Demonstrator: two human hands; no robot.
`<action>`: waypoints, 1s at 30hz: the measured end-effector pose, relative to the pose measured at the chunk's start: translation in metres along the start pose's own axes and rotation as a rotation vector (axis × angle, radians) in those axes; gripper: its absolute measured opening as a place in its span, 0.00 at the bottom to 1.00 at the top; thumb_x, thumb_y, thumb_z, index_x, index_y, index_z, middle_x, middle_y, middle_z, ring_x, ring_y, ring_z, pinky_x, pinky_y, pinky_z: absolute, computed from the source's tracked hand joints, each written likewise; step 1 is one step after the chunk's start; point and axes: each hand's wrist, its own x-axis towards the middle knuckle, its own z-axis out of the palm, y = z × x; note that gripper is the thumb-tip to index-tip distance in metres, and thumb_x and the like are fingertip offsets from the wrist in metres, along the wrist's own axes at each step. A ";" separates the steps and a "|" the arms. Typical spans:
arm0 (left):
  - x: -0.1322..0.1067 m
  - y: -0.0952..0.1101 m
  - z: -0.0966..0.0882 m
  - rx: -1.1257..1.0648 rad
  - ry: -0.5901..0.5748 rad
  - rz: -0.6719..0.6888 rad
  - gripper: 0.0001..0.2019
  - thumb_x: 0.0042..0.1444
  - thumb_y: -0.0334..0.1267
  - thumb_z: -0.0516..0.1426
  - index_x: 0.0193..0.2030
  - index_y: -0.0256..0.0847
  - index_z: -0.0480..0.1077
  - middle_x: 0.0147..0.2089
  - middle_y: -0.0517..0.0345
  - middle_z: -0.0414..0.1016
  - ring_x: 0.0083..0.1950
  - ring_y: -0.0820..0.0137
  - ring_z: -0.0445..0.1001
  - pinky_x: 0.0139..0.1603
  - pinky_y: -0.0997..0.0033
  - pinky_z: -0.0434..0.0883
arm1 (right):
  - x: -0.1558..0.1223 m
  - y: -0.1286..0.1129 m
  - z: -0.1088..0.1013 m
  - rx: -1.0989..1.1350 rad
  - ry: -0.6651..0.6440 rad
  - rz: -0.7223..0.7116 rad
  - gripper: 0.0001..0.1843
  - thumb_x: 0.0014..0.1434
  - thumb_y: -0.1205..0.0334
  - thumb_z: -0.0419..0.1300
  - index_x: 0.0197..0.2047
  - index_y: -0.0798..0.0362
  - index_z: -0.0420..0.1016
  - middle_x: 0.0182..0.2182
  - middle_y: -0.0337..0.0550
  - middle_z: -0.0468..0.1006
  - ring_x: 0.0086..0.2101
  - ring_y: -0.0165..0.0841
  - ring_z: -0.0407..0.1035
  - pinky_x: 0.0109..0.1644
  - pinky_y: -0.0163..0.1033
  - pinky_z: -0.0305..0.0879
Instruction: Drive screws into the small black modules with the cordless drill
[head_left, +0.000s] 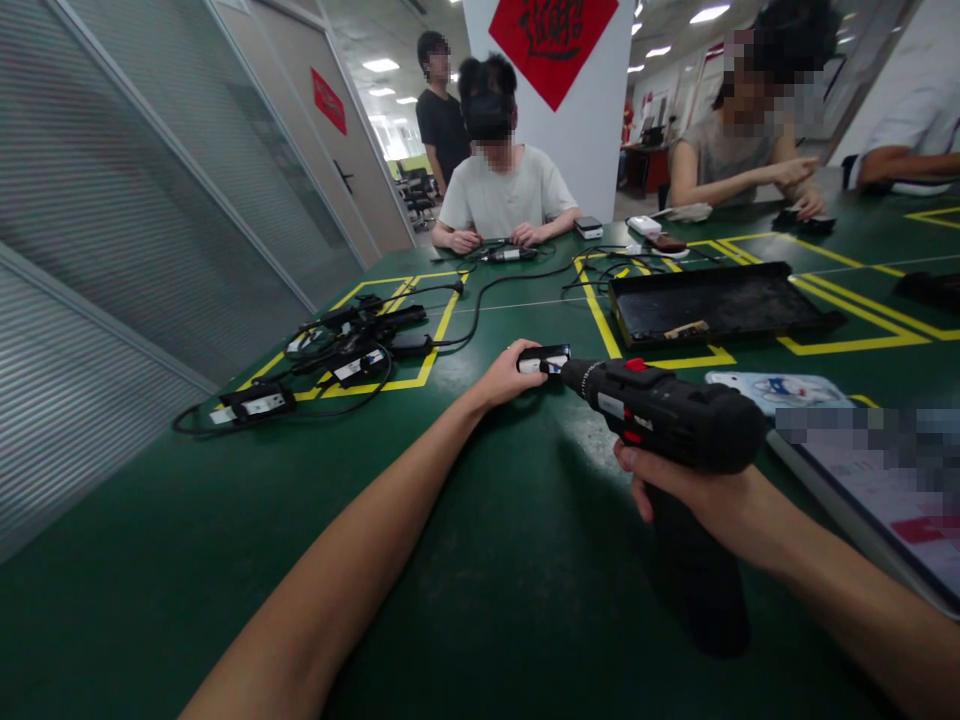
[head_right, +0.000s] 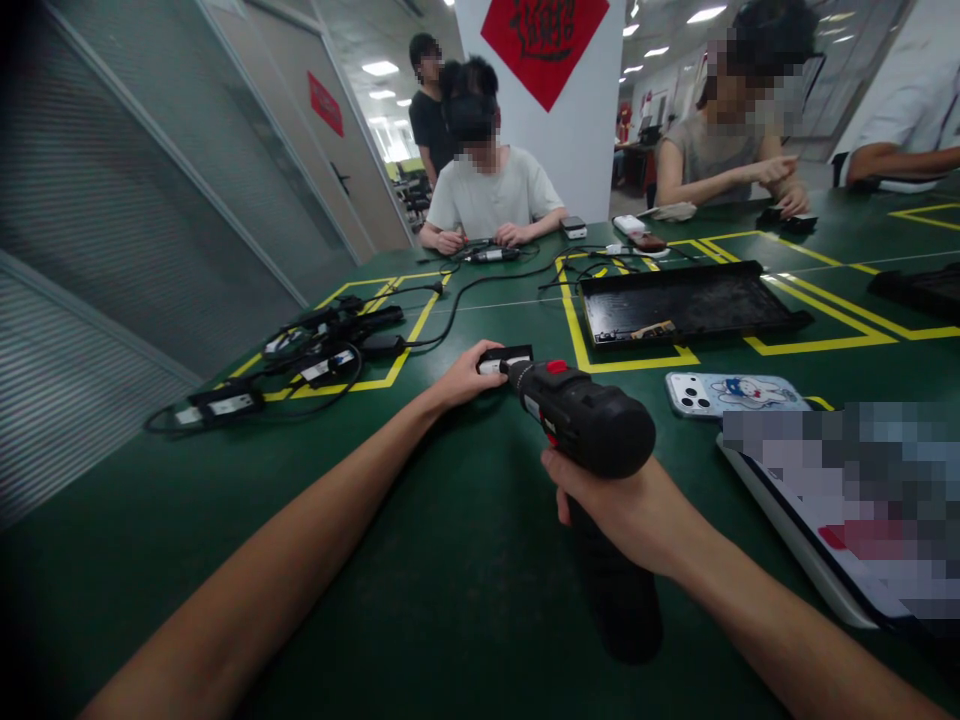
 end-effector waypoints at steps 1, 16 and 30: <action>0.000 -0.001 0.000 -0.005 0.000 0.003 0.24 0.44 0.37 0.60 0.50 0.36 0.63 0.41 0.55 0.68 0.39 0.70 0.68 0.43 0.69 0.66 | 0.000 0.000 0.000 0.001 0.000 0.000 0.12 0.60 0.51 0.55 0.37 0.50 0.73 0.22 0.36 0.74 0.27 0.33 0.68 0.35 0.42 0.60; 0.001 -0.003 0.000 -0.056 -0.023 0.002 0.24 0.44 0.37 0.60 0.50 0.37 0.63 0.39 0.57 0.67 0.37 0.72 0.67 0.39 0.72 0.66 | -0.001 0.002 0.000 -0.030 -0.008 0.022 0.17 0.60 0.49 0.53 0.28 0.50 0.74 0.22 0.39 0.74 0.28 0.34 0.68 0.38 0.42 0.60; 0.001 -0.006 0.000 -0.041 -0.011 0.032 0.24 0.46 0.42 0.61 0.50 0.38 0.63 0.44 0.54 0.68 0.41 0.69 0.68 0.44 0.69 0.67 | -0.002 -0.003 0.001 0.065 0.042 0.112 0.15 0.57 0.47 0.56 0.36 0.51 0.71 0.19 0.36 0.74 0.25 0.32 0.67 0.34 0.41 0.59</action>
